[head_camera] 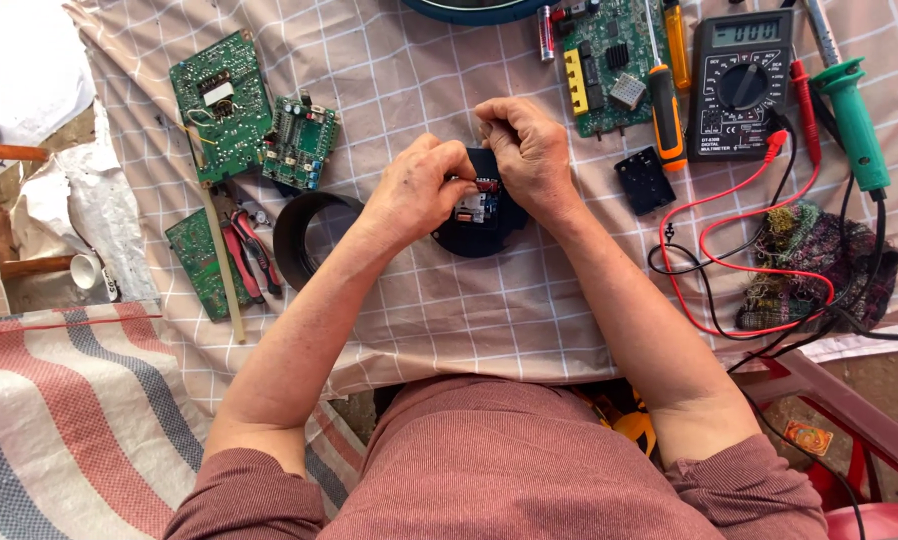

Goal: The person places a battery into a circular black electronic component and uses a multimeter to test the connections. They hold the component steady with one hand while touching the multimeter probes to different points on the device.

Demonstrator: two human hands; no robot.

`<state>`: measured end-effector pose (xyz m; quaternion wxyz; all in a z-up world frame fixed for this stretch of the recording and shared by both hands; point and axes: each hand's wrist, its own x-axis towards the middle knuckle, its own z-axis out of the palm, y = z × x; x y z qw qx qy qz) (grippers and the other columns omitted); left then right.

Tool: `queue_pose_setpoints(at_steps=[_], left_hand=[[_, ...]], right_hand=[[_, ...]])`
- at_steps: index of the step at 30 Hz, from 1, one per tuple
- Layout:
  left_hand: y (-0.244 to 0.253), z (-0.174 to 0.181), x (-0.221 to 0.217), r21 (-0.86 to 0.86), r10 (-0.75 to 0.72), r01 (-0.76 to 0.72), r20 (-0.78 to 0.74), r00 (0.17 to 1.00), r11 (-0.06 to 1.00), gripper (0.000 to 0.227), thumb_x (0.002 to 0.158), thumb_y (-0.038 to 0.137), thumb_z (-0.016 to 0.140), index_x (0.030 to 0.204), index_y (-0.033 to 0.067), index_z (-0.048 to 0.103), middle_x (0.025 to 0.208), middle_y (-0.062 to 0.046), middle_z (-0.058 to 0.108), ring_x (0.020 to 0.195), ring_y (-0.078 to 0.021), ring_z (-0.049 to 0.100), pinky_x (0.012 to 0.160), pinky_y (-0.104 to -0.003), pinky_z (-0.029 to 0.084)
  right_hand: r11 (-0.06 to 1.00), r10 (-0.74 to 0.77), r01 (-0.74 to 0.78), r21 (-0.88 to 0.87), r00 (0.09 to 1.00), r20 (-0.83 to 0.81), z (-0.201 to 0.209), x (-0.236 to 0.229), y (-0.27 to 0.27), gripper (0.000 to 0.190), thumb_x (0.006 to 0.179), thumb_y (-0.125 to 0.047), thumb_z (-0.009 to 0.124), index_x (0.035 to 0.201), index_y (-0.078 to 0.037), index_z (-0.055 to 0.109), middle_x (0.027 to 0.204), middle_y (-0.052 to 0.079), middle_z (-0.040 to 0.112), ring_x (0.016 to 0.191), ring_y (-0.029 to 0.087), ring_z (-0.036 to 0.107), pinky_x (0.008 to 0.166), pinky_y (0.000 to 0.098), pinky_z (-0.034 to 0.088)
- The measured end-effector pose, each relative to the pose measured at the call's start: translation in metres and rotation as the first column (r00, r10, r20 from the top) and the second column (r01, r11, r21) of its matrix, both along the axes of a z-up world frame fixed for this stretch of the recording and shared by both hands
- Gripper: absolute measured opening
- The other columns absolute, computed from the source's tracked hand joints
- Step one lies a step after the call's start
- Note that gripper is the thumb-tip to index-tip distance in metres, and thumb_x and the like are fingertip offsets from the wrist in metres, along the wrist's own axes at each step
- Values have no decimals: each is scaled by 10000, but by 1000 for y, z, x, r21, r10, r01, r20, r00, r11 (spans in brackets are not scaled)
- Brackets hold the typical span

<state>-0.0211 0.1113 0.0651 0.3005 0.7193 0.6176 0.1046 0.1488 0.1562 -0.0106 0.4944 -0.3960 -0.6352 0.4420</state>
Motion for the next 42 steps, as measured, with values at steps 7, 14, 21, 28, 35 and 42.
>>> queue_pose_setpoints(at_steps=[7,14,21,28,35,42], left_hand=[[6,-22,-13,63,-55,49,104,993,997,159,818,160,808,873,181,660,880,-37,645,913,-230,607,829,-360,476],[11,-12,-4,-65,65,-58,106,992,996,172,864,363,818,925,236,719,899,-105,651,919,-356,721,847,-482,550],[7,-13,-3,-71,82,-77,72,994,995,176,885,376,802,958,243,712,919,-100,643,949,-373,708,857,-486,550],[10,-16,-5,-82,54,-50,49,997,995,167,910,407,771,986,276,700,939,-86,625,997,-362,694,888,-483,545],[10,-25,-10,-66,38,-35,43,998,997,206,908,457,764,989,284,687,966,-73,622,1026,-347,687,918,-481,534],[-23,-41,-12,374,143,-287,368,919,882,129,985,300,721,1093,230,721,943,-39,657,910,-241,695,793,-356,572]], right_hand=[[1000,-6,6,25,1000,-5,-7,-3,2,209,972,26,599,1130,-52,712,953,48,698,827,126,659,790,251,554],[995,-42,50,89,995,-93,-15,-3,6,88,975,5,714,1031,-40,765,790,99,689,734,215,743,722,346,590],[996,-37,46,82,993,-109,-8,-3,4,94,984,24,699,1037,-22,762,785,102,672,738,210,737,727,353,592],[994,-34,41,105,997,-69,-7,-2,3,90,985,16,708,1043,-28,761,785,105,666,743,228,738,738,368,585],[993,-51,59,98,996,-79,-5,-5,-1,74,994,-11,701,1029,-38,761,793,100,688,753,209,744,741,359,588],[996,-88,87,-17,986,-140,-6,-2,-3,82,1002,-18,687,1054,-30,749,788,88,710,726,161,735,722,308,598]])
